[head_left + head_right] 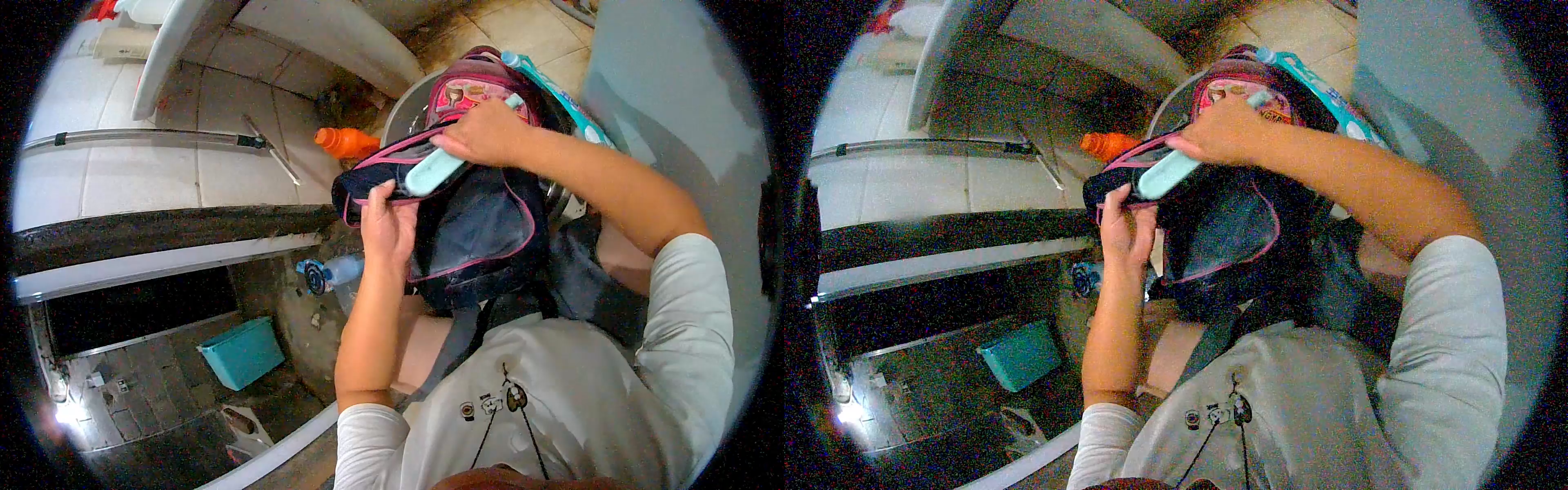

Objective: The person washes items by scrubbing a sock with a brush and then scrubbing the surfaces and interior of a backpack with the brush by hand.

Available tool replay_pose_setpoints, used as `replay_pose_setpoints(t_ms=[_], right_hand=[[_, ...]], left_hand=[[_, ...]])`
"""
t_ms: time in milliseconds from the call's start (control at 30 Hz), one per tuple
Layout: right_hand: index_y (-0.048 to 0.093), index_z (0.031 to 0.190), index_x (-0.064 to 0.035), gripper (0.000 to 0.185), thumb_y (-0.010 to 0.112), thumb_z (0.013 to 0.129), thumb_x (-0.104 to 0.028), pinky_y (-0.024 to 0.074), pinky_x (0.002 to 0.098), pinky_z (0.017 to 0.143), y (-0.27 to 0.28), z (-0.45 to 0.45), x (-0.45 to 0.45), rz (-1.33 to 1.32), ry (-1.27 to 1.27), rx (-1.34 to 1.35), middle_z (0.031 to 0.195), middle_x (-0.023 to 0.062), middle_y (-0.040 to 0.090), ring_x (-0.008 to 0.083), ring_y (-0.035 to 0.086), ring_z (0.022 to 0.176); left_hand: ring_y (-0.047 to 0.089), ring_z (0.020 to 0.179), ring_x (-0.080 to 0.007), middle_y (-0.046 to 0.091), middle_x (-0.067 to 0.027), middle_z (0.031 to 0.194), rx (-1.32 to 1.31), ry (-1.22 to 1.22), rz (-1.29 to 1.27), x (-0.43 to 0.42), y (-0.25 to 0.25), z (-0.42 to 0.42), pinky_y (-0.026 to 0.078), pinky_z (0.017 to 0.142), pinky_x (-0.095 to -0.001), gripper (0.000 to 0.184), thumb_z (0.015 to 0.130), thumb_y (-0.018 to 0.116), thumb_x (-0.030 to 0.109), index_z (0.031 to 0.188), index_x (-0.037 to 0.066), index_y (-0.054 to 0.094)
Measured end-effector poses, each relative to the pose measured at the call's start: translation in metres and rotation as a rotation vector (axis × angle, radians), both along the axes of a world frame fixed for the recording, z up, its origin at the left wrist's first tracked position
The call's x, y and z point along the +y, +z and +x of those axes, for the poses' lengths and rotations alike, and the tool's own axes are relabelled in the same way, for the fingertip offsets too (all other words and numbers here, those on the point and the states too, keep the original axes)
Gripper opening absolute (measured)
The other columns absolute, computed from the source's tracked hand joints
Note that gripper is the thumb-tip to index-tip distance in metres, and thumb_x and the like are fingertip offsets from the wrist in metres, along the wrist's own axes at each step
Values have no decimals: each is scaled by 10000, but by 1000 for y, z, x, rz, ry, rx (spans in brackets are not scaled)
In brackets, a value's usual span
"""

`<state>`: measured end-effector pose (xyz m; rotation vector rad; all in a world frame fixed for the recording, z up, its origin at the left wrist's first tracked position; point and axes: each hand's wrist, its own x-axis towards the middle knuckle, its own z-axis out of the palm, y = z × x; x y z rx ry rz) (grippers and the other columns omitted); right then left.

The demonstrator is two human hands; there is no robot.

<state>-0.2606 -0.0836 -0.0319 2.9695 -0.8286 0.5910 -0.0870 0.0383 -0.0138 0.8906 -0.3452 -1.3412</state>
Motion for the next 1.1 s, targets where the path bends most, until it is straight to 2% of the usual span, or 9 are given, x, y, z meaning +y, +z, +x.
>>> replay_pose_setpoints(t_ms=[167, 300, 367, 500, 600, 733, 833, 900, 1100], right_hand=[[583, 692, -172, 246, 426, 837, -294, 447, 395, 451, -13, -15, -27, -220, -26, 46, 587, 57, 584, 228, 589, 525], [571, 848, -179, 161, 438, 815, -264, 459, 389, 459, -5, 1, 5, 55, -20, 66, 619, 72, 586, 248, 598, 535], [598, 889, -163, 312, 341, 888, -338, 491, 449, 527, -10, -2, -14, -59, -40, 203, 750, 116, 627, 282, 624, 642], [571, 901, -101, 301, 382, 881, -334, 476, 443, 559, 7, -23, -40, 277, -352, -236, 751, 152, 608, 325, 601, 691], [535, 917, -72, 288, 432, 859, -334, 459, 450, 609, 17, -22, -38, 503, -243, -381, 763, 181, 592, 372, 576, 697], [480, 1038, -34, 294, 555, 799, -186, 442, 389, 697, 19, -15, -18, 414, 28, -392, 906, 171, 578, 340, 558, 842], [509, 1027, -55, 290, 573, 786, -203, 448, 384, 713, 30, -7, 8, 282, -52, -311, 954, 160, 572, 326, 554, 873], [514, 1052, -73, 296, 573, 780, -175, 460, 375, 664, 28, 4, 15, 220, 20, -529, 914, 143, 574, 305, 558, 840], [447, 1219, -96, 525, 556, 709, -34, 435, 343, 566, 25, 11, 22, 30, 141, -340, 728, 92, 444, 253, 506, 655]], left_hand=[[506, 1034, -272, 515, -151, 1090, 9, 7, -29, -1, 7, -2, 378, 944, -421, 312, 791, 439, 41, 1092, -43, 439], [506, 1034, -271, 515, -154, 1089, -10, 39, 50, 1, 7, -4, 371, 951, -421, 310, 790, 437, 35, 1086, -58, 437], [506, 1034, -268, 520, -154, 1084, -12, 7, 18, 2, 7, -3, 370, 951, -422, 300, 793, 443, 39, 1076, -60, 448], [510, 1031, -259, 537, -149, 1065, -9, -41, -54, 1, 8, -1, 368, 951, -425, 268, 802, 457, 44, 1050, -55, 480], [513, 1027, -260, 538, -146, 1070, 28, -26, -61, 3, 9, -5, 370, 949, -427, 269, 807, 452, 42, 1060, -46, 476], [522, 1012, -258, 555, -134, 1049, 15, -35, -57, -1, 8, -8, 380, 936, -413, 258, 813, 475, 78, 1049, -26, 488], [530, 997, -253, 571, -124, 1023, 19, -44, -22, -4, 7, -3, 385, 925, -399, 235, 815, 501, 113, 1012, -12, 513], [530, 994, -252, 569, -124, 1025, 42, -52, -37, -6, 7, -7, 382, 927, -398, 247, 812, 506, 111, 1026, -13, 504], [502, 1031, -250, 531, -118, 1097, 81, 63, -71, -8, 5, -14, 355, 953, -405, 328, 796, 513, 95, 1108, 7, 458]])
